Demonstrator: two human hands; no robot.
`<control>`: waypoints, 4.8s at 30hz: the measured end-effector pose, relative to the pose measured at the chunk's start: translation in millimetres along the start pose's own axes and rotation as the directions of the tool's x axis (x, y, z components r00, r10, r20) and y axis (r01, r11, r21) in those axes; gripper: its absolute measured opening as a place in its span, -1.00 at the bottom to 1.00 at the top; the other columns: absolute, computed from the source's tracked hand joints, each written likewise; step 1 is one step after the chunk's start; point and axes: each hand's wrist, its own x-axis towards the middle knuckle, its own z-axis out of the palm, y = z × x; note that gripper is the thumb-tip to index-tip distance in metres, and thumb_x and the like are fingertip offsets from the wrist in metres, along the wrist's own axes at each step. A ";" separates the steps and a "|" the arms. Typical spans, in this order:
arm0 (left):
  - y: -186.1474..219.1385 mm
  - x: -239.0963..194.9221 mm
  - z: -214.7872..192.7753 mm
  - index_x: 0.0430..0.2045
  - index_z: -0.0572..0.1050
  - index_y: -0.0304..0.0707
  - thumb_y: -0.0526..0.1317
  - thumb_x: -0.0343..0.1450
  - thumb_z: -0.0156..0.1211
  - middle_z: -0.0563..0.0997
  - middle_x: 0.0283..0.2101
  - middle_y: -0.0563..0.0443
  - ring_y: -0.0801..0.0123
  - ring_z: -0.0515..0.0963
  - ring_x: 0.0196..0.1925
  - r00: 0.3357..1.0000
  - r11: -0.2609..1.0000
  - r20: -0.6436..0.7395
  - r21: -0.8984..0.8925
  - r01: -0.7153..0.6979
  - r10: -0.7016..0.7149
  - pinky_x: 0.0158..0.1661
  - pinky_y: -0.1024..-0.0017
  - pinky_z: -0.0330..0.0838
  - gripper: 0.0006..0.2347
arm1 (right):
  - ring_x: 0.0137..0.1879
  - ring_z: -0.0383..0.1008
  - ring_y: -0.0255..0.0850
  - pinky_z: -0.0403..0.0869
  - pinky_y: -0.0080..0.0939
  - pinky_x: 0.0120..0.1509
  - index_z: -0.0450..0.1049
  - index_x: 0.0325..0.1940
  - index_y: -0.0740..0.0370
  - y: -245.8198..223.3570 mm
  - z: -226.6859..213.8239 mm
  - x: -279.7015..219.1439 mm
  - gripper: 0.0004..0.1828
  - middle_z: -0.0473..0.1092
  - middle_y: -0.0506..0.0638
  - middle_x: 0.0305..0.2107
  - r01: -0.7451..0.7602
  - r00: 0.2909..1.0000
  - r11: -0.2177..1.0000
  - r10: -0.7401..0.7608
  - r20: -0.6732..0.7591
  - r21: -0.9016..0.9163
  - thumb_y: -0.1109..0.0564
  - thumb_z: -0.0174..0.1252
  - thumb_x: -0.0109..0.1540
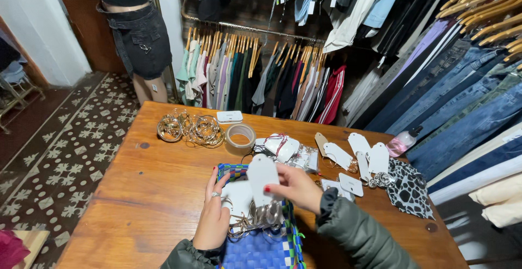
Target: The person organizes various jewelry items on a wooden table. They pick up earrings attached to white cards and place them into a colorful woven basket. They also handle several gold-colored bangles, moving them from the table into the basket. Finally, they pick up a patterned fabric pouch and a small white box, placing them on the table.
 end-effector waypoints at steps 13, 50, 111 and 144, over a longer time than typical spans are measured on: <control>-4.4 -0.3 0.5 0.56 0.24 -0.15 -0.57 0.29 -0.23 -0.17 0.78 -0.16 0.12 -0.11 0.81 0.999 0.999 -0.007 0.015 -0.051 0.051 0.61 0.14 -0.13 -0.23 | 0.26 0.38 0.30 0.52 0.30 0.17 0.10 0.61 0.12 66.6 53.8 55.4 0.04 0.25 0.27 0.23 0.306 0.882 0.604 -0.471 -0.020 -0.736 0.08 0.60 0.20; 3.9 0.5 0.0 0.49 0.26 -0.30 -0.54 0.31 -0.34 -0.09 0.77 -0.02 0.29 0.05 0.77 1.000 0.998 -0.002 -0.064 0.012 -0.012 0.54 0.13 0.27 -0.29 | 0.48 0.48 0.19 0.51 0.25 0.48 0.04 0.78 -0.10 282.2 -267.7 115.1 -0.06 0.39 0.11 0.47 -0.406 0.907 0.596 0.173 -0.383 -0.693 0.16 0.29 0.37; 7.6 -2.4 -3.0 0.43 0.33 -0.21 -0.54 0.38 -0.25 -0.04 0.78 0.06 0.38 0.07 0.77 0.996 0.995 0.011 -0.060 0.084 -0.084 -0.02 0.29 0.33 -0.38 | 0.29 0.58 0.19 0.53 0.25 0.40 0.57 0.42 0.07 198.2 -181.5 146.6 -0.40 0.58 0.10 0.24 -0.290 0.894 0.684 -0.055 -0.444 -0.669 -0.27 0.14 0.41; 3.7 -2.7 -3.3 0.50 0.30 -0.11 -0.55 0.31 -0.26 -0.14 0.79 -0.06 0.24 -0.06 0.81 0.999 0.999 -0.011 -0.043 0.032 -0.033 0.56 0.22 0.01 -0.27 | -0.33 0.81 -0.18 0.80 -0.25 -0.23 0.41 0.07 0.15 40.9 -9.9 -15.9 -0.88 0.67 0.05 -0.39 0.190 0.981 0.978 -0.186 -0.046 0.090 0.10 0.04 0.49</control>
